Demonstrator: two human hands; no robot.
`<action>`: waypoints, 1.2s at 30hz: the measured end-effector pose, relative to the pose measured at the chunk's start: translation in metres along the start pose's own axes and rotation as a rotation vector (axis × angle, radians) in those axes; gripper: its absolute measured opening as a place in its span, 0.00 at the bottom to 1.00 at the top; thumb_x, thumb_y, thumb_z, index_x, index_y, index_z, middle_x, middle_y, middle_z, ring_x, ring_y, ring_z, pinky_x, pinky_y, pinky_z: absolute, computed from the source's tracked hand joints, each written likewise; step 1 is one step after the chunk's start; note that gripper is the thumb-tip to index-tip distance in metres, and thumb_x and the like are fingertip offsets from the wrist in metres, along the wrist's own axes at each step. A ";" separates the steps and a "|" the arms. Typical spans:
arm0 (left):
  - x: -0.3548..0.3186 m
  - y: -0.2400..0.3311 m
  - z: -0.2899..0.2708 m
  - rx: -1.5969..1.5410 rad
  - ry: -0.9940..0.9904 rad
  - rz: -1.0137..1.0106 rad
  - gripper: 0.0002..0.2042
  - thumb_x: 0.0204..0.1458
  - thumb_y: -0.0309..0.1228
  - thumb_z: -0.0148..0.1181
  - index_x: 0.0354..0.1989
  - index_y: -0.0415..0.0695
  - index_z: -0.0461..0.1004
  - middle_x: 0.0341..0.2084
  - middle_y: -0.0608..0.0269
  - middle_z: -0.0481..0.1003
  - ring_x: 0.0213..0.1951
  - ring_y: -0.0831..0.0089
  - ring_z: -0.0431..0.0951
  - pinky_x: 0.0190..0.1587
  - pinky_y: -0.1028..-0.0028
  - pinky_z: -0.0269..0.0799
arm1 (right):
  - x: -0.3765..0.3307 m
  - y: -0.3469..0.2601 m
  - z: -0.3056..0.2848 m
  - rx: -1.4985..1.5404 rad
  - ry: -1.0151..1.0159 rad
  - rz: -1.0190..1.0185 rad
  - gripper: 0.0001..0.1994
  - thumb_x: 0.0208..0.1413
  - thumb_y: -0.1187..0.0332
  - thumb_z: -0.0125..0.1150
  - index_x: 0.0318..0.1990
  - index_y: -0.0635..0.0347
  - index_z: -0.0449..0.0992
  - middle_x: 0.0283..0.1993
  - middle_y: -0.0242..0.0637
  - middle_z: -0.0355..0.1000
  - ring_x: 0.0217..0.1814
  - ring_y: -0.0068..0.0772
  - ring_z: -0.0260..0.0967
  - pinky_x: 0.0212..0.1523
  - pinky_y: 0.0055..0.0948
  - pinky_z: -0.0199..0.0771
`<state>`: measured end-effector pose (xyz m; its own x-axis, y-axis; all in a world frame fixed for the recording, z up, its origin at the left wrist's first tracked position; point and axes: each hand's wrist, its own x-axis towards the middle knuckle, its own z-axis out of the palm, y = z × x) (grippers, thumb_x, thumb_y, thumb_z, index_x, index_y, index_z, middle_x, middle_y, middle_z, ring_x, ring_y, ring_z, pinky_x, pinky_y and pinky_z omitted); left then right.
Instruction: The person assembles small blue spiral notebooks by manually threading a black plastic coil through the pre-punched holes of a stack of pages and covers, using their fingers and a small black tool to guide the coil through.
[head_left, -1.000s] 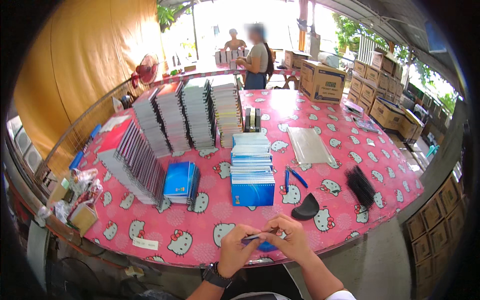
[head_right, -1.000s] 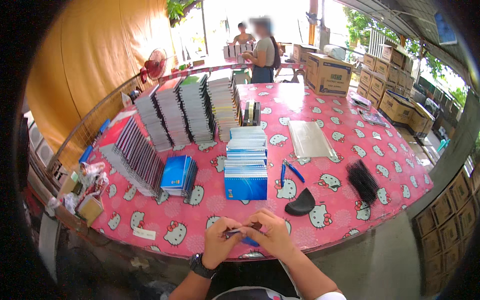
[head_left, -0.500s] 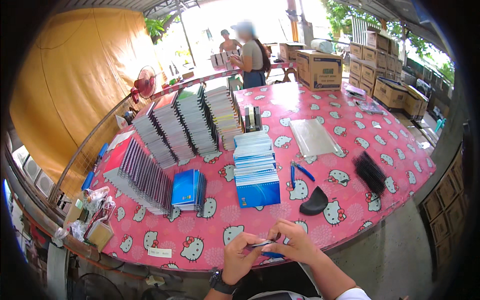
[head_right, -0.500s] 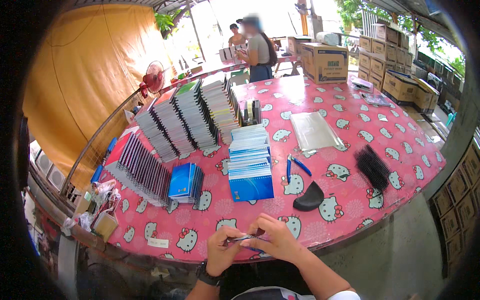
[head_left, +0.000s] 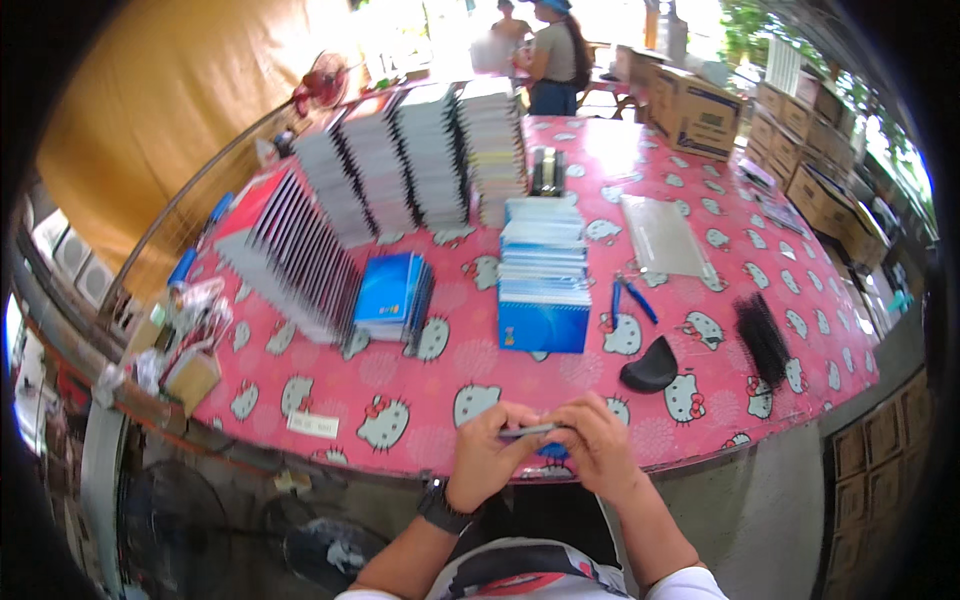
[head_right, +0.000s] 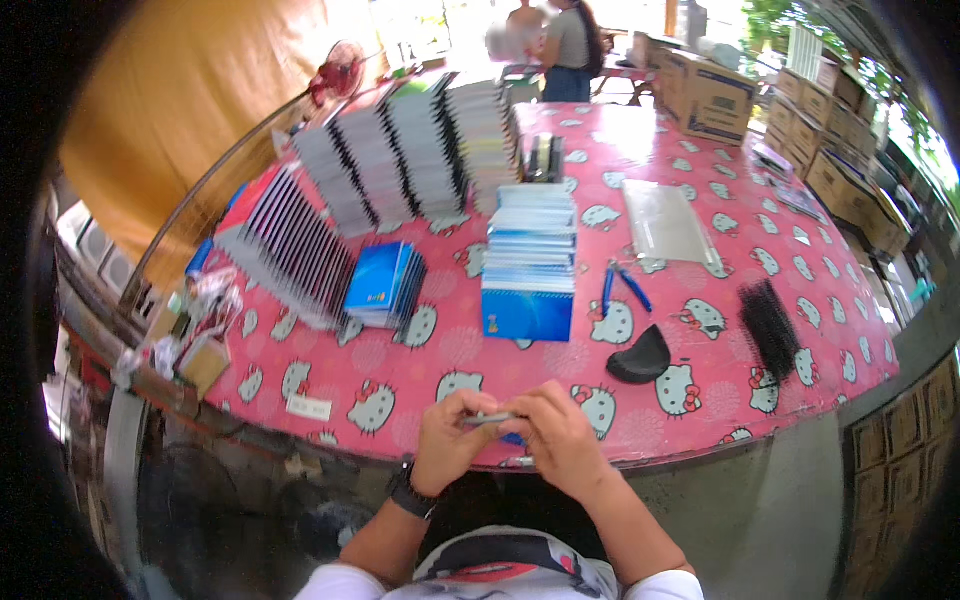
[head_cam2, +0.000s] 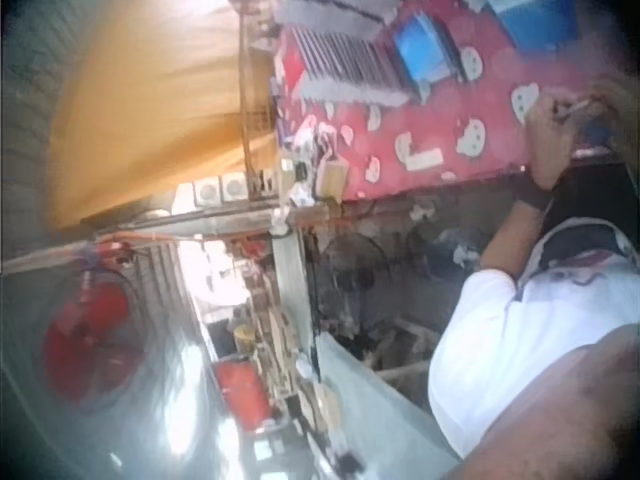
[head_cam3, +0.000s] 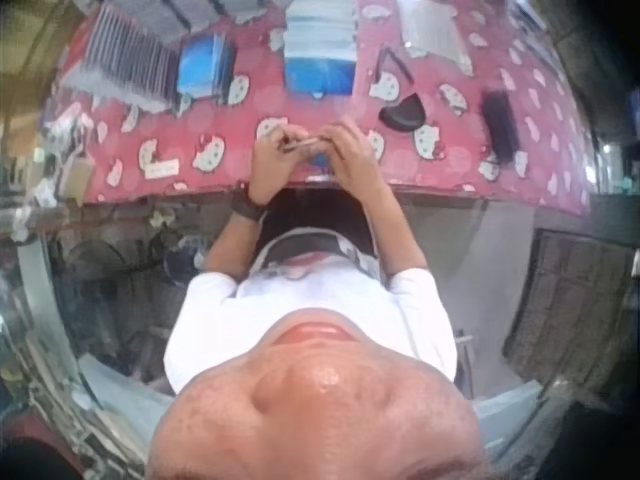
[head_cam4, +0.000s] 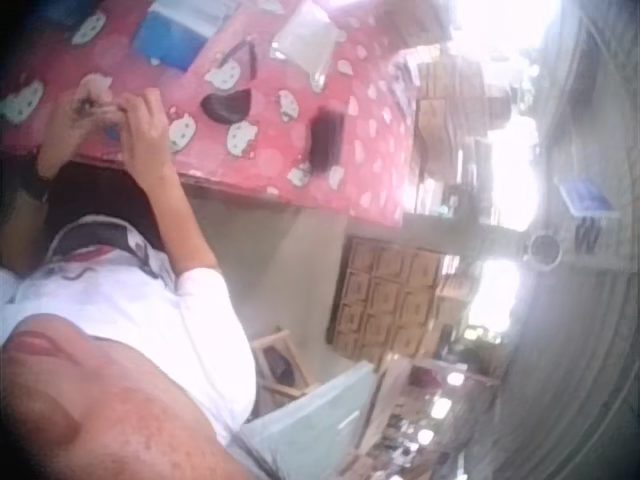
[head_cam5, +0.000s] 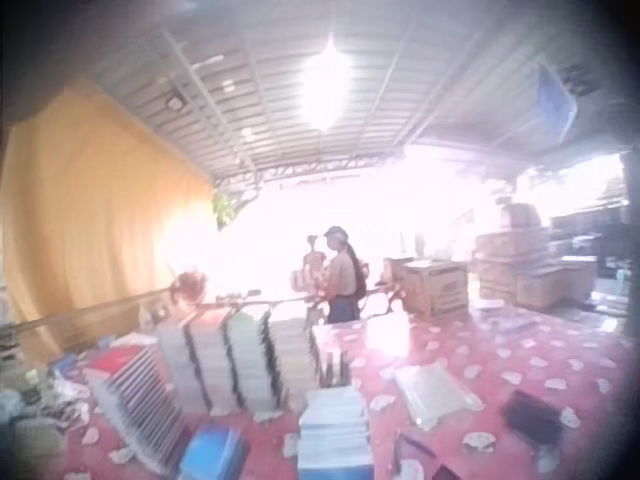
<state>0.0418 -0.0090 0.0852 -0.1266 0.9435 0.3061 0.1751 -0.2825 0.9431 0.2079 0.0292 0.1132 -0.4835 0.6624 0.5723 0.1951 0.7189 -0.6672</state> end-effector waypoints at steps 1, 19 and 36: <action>0.002 0.005 -0.004 0.029 -0.040 -0.010 0.09 0.46 0.24 0.66 0.33 0.40 0.72 0.29 0.66 0.73 0.30 0.82 0.70 0.33 0.80 0.67 | 0.003 -0.002 -0.002 -0.026 0.007 -0.008 0.17 0.49 0.70 0.63 0.46 0.64 0.70 0.40 0.46 0.68 0.43 0.48 0.66 0.44 0.38 0.66; 0.235 0.006 -0.180 1.193 0.168 0.304 0.08 0.52 0.31 0.50 0.33 0.49 0.77 0.32 0.57 0.77 0.38 0.57 0.76 0.47 0.52 0.61 | -0.070 0.094 -0.030 0.032 0.533 0.498 0.07 0.54 0.76 0.57 0.40 0.63 0.73 0.36 0.31 0.70 0.36 0.19 0.66 0.37 0.19 0.66; 0.234 -0.070 -0.162 1.106 0.036 -0.505 0.62 0.23 0.48 0.72 0.69 0.52 0.36 0.65 0.41 0.47 0.61 0.36 0.55 0.58 0.48 0.60 | -0.074 0.099 -0.035 0.207 0.534 0.561 0.07 0.54 0.78 0.56 0.41 0.62 0.72 0.35 0.27 0.69 0.34 0.14 0.63 0.36 0.15 0.63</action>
<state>-0.1584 0.2032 0.1112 -0.4451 0.8944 -0.0432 0.8342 0.4317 0.3430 0.2926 0.0583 0.0215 0.1233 0.9626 0.2414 0.1006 0.2299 -0.9680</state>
